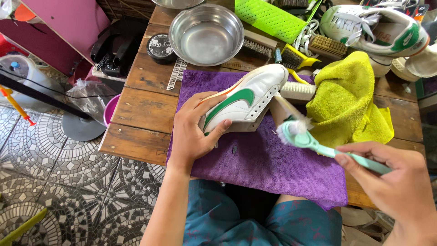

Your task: The person scrubs a white sneaker with green and orange accents using a toothbrush. They repeatedly dip the brush into a metal bowl of water and scrub various parts of the shoe, including the sides, toe box, and sole, while holding the shoe on a purple towel.

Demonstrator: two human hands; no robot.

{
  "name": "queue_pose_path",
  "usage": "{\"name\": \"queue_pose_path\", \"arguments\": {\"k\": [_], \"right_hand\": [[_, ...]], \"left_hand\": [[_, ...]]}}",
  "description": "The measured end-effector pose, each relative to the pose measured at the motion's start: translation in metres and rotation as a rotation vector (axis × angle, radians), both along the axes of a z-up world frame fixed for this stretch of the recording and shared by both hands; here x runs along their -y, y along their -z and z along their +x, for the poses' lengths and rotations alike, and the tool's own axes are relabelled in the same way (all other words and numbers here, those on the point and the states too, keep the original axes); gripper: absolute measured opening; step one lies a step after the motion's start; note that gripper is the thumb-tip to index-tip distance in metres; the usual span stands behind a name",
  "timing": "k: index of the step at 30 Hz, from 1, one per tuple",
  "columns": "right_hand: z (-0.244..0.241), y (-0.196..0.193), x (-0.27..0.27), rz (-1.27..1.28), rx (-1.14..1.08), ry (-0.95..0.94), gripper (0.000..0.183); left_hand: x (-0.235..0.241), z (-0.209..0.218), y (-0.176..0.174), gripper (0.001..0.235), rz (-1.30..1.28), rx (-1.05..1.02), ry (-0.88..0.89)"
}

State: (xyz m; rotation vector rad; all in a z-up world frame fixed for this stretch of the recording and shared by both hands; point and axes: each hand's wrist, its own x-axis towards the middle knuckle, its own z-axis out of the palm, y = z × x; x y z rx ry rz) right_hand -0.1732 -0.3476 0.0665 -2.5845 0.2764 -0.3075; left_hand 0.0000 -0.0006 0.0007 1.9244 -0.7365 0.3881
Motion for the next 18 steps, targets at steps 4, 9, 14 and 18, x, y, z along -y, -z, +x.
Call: {"name": "queue_pose_path", "arguments": {"k": [4,9,14,18], "right_hand": [[-0.012,-0.002,-0.017,0.044,0.005,-0.021,0.013],[-0.012,0.007,-0.049,0.020,-0.363,0.218,0.021],[-0.025,0.042,-0.050,0.121,-0.205,0.103,0.035],[-0.031,0.039,-0.058,0.135,-0.264,0.105,0.043]], "left_hand": [[0.000,-0.002,-0.002,0.049,-0.009,-0.030,-0.001],[0.007,-0.007,-0.011,0.048,0.148,-0.025,-0.131],[0.033,-0.029,-0.025,0.054,0.262,-0.014,-0.332],[0.053,-0.054,-0.029,0.055,0.292,-0.056,-0.502]]}}
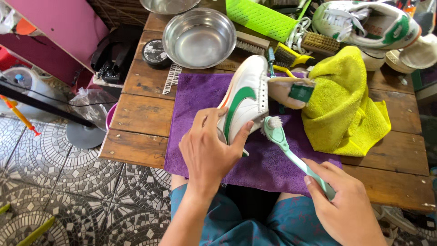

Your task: The person scrubs a white sneaker with green and orange accents using a toothbrush. They repeatedly dip the brush into a metal bowl of water and scrub various parts of the shoe, including the sides, toe box, and sole, while holding the shoe on a purple towel.

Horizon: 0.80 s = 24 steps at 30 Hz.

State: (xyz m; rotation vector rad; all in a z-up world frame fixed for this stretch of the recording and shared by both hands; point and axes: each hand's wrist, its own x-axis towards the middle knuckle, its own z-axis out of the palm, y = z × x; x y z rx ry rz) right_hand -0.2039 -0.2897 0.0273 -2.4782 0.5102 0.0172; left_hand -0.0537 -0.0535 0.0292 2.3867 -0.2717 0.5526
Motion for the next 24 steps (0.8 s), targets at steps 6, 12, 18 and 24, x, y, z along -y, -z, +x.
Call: {"name": "queue_pose_path", "arguments": {"k": [6,12,18,24], "right_hand": [[-0.006,-0.007,-0.001,0.024,-0.239,0.074,0.037],[-0.013,-0.002,0.015,-0.117,-0.281,0.044,0.044],[0.014,-0.048,-0.014,0.088,-0.692,0.189,0.055],[-0.001,-0.013,0.011,-0.113,-0.491,0.122,0.059]], "left_hand": [[0.012,-0.025,-0.015,0.068,0.145,-0.295,-0.036],[0.018,0.039,-0.020,0.114,0.341,0.105,0.450],[0.038,0.114,-0.021,0.049,0.170,0.147,1.095],[0.037,0.104,-0.014,0.035,-0.071,0.112,0.998]]}}
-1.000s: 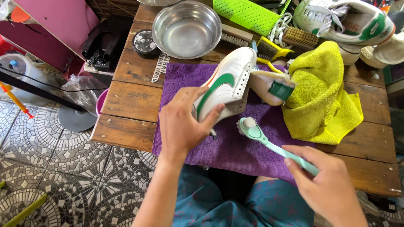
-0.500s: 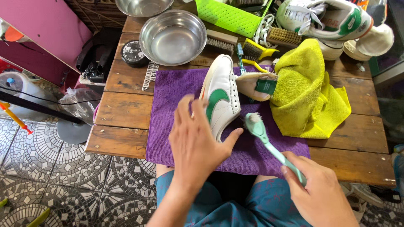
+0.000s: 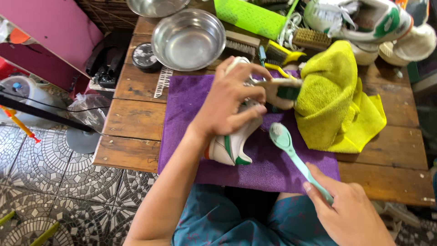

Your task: The person scrubs a white sneaker with green and orange accents using a toothbrush. They repeatedly dip the brush into a metal bowl of water and scrub various parts of the shoe, including the sides, toe box, and sole, while holding the shoe on a purple towel.

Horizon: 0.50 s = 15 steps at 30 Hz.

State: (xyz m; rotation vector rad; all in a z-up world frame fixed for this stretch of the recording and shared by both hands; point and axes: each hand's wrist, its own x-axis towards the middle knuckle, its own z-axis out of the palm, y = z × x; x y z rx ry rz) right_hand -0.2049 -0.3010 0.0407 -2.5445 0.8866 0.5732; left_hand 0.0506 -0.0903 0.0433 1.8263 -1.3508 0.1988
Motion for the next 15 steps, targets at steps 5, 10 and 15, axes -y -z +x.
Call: {"name": "queue_pose_path", "arguments": {"k": [5,10,15], "right_hand": [[0.007,-0.003,-0.014,0.014,0.194,-0.117,0.058],[0.030,0.014,-0.036,0.047,0.409,-0.285,0.055],[0.074,0.020,-0.063,-0.247,0.326,-0.471,0.050]], "left_hand": [[-0.004,0.002,0.006,0.040,-0.048,-0.099,0.018],[-0.004,0.005,0.006,0.037,-0.040,-0.130,0.024],[0.004,0.000,0.000,0.051,0.026,-0.088,0.058]]}}
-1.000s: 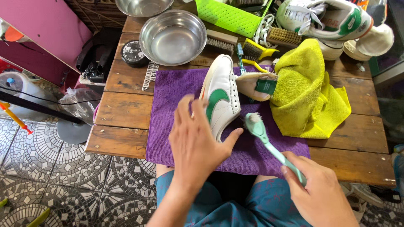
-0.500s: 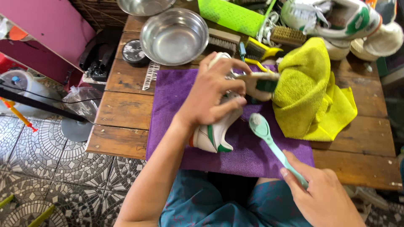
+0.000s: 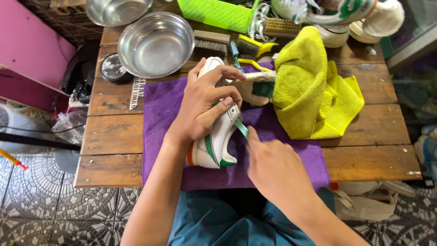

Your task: The person scrubs a white sneaker with green and orange accents using a toothbrush. They repeatedly dip the brush into a metal bowl of water and scrub various parts of the shoe, including the sides, toe box, and sole, while holding the shoe on a purple towel.

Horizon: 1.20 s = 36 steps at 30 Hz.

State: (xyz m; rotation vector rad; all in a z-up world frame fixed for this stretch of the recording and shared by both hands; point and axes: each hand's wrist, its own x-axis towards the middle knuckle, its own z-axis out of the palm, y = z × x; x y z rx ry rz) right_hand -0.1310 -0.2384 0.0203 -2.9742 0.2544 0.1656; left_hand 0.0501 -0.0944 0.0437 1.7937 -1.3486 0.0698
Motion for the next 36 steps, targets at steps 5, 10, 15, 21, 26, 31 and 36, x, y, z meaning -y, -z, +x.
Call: {"name": "queue_pose_path", "arguments": {"k": [5,10,15,21,26,31,36], "right_hand": [[0.022,-0.005,-0.004,0.051,-0.063,0.059,0.044],[0.001,-0.024,0.001,0.096,-0.272,0.071,0.044],[0.013,-0.010,-0.013,0.081,-0.115,0.104,0.048],[0.037,-0.010,-0.012,0.330,-0.041,0.130,0.058],[0.034,0.012,-0.006,0.161,0.025,0.103,0.055],[-0.005,-0.006,0.000,0.058,-0.102,0.027,0.070],[0.004,-0.011,0.000,0.066,-0.177,0.043,0.036]], "left_hand": [[0.005,-0.001,0.000,0.048,0.050,0.093,-0.038],[0.015,0.037,0.005,0.034,0.178,0.098,-0.168],[0.030,0.075,0.040,0.024,-0.091,-0.408,-0.094],[0.029,0.083,0.052,0.029,-0.139,-0.611,-0.066],[0.026,0.077,0.052,0.048,-0.150,-0.671,-0.026],[0.026,0.080,0.059,0.039,-0.154,-0.840,-0.072],[0.026,0.075,0.059,0.031,-0.138,-0.959,-0.030]]}}
